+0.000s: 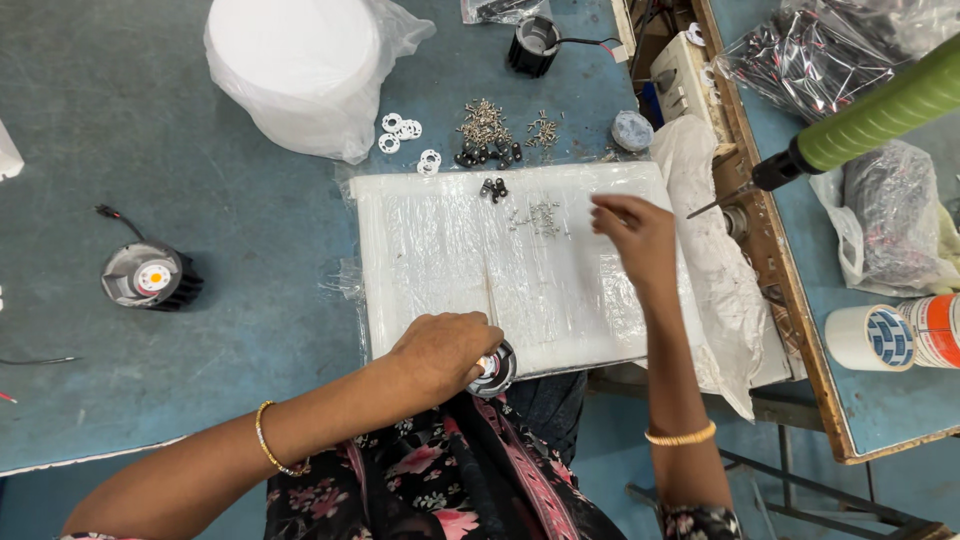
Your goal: The person assembles LED light fixtures by placing washers and screws into a black heat sink, then using a green electric screwdriver to fasten them. They repeat this process for multiple units, handling washers, screws, and the screwdriver throughout.
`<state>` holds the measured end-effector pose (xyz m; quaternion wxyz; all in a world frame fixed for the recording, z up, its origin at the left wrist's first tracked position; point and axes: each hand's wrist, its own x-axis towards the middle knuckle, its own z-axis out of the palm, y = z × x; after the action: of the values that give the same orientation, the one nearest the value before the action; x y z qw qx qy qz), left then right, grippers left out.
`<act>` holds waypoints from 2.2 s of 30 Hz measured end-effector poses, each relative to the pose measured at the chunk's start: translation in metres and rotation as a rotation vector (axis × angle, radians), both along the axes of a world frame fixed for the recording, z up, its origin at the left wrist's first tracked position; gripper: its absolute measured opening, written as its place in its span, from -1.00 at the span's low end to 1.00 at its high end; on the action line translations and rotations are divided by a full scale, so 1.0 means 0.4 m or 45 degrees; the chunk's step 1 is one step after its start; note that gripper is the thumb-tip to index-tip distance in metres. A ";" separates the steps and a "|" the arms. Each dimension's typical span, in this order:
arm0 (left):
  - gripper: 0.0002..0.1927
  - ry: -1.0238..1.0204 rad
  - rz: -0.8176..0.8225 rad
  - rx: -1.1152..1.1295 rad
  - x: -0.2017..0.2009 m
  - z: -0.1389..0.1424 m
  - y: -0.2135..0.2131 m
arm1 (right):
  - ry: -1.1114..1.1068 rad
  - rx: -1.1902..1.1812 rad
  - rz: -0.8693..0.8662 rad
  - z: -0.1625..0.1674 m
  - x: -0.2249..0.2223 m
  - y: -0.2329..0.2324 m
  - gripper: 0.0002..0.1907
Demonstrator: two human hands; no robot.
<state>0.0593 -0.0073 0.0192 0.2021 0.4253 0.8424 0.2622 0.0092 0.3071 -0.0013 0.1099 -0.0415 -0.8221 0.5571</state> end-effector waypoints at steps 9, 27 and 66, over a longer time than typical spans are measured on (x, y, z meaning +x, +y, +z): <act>-0.75 0.014 0.008 -0.010 0.007 -0.010 -0.004 | 0.003 0.040 -0.293 -0.036 0.068 0.082 -0.82; -0.80 0.035 0.024 -0.071 0.016 -0.005 -0.009 | 0.254 0.156 -0.182 0.049 0.115 0.031 -0.91; -0.83 -0.103 0.033 0.074 -0.010 -0.074 -0.070 | 0.451 -0.913 1.764 0.291 0.022 -0.100 -0.52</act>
<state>0.0552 -0.0355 -0.0105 0.2201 0.4091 0.8309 0.3063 0.0180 0.2671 0.1150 -0.1523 0.5349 -0.4021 0.7273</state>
